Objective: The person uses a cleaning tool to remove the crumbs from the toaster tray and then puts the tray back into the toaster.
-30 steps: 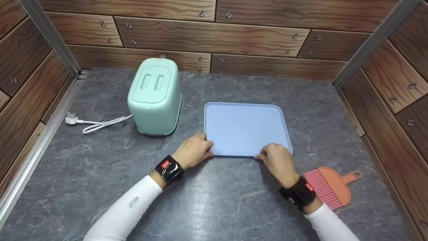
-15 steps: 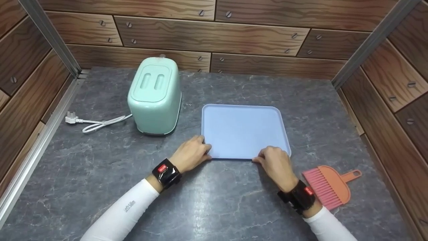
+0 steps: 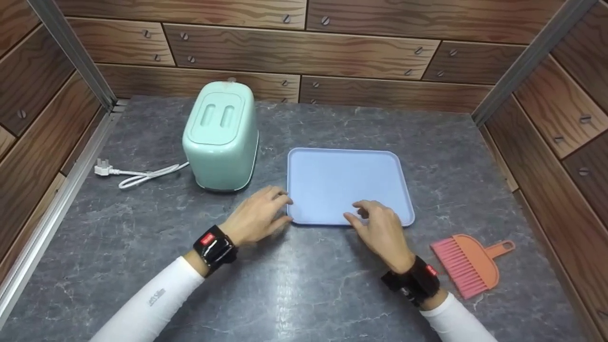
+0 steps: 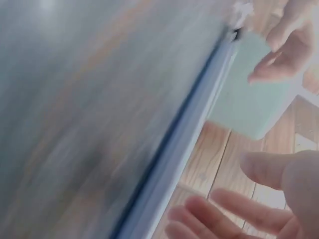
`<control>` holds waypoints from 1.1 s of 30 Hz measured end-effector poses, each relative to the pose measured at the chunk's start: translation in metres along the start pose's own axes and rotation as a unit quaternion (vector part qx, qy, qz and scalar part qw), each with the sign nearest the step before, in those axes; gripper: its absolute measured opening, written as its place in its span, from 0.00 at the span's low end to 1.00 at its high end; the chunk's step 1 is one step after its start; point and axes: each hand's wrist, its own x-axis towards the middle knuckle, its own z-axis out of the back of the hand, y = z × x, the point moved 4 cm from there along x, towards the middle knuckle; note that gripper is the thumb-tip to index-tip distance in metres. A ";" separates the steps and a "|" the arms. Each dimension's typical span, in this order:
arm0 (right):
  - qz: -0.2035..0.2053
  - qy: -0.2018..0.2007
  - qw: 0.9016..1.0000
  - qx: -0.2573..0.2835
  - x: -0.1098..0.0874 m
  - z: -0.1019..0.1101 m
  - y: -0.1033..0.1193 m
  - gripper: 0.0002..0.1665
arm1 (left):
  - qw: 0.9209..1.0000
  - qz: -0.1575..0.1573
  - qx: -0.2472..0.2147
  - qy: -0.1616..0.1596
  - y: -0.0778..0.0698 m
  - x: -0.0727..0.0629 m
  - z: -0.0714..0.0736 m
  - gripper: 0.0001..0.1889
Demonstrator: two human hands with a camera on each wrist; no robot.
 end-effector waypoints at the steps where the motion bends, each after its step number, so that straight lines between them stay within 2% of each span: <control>1: -0.004 0.008 1.000 0.023 0.001 -0.003 0.005 0.19 | 1.000 -0.009 0.004 -0.014 0.001 -0.001 0.006 0.18; 4: -0.020 0.038 0.994 0.102 0.004 -0.015 0.023 0.21 | 0.997 -0.031 0.020 -0.061 0.007 -0.003 0.024 0.18; 7: -0.047 0.067 0.979 0.189 0.008 -0.032 0.040 0.22 | 0.994 -0.034 0.034 -0.102 0.016 -0.007 0.043 0.19; 9: -0.078 0.096 0.953 0.277 0.010 -0.046 0.052 0.22 | 0.991 -0.027 0.041 -0.125 0.022 -0.009 0.056 0.19; 12: -0.118 0.139 0.901 0.394 0.013 -0.067 0.071 0.24 | 0.987 -0.015 0.046 -0.155 0.028 -0.013 0.073 0.19; 14: -0.138 0.165 0.867 0.449 0.015 -0.078 0.085 0.25 | 0.984 -0.006 0.052 -0.169 0.032 -0.015 0.084 0.20; 17: -0.149 0.176 0.844 0.483 0.019 -0.091 0.104 0.27 | 0.982 0.010 0.058 -0.181 0.042 -0.018 0.097 0.21; 20: -0.172 0.164 0.826 0.511 0.025 -0.104 0.117 0.27 | 0.980 0.036 0.057 -0.190 0.056 -0.021 0.107 0.24; 21: -0.187 0.158 0.817 0.523 0.028 -0.109 0.120 0.27 | 0.978 0.046 0.054 -0.196 0.062 -0.022 0.110 0.25; 27: -0.294 0.128 0.738 0.594 0.046 -0.140 0.139 0.25 | 0.962 0.092 0.019 -0.257 0.092 -0.027 0.121 0.28; 29: -0.311 0.111 0.726 0.603 0.051 -0.150 0.143 0.26 | 0.958 0.107 0.004 -0.268 0.101 -0.028 0.121 0.31; 30: -0.316 0.102 0.725 0.604 0.054 -0.153 0.145 0.26 | 0.956 0.117 -0.004 -0.270 0.105 -0.029 0.120 0.33; 33: -0.321 0.072 0.728 0.602 0.061 -0.161 0.150 0.30 | 0.950 0.155 -0.039 -0.270 0.117 -0.033 0.117 0.41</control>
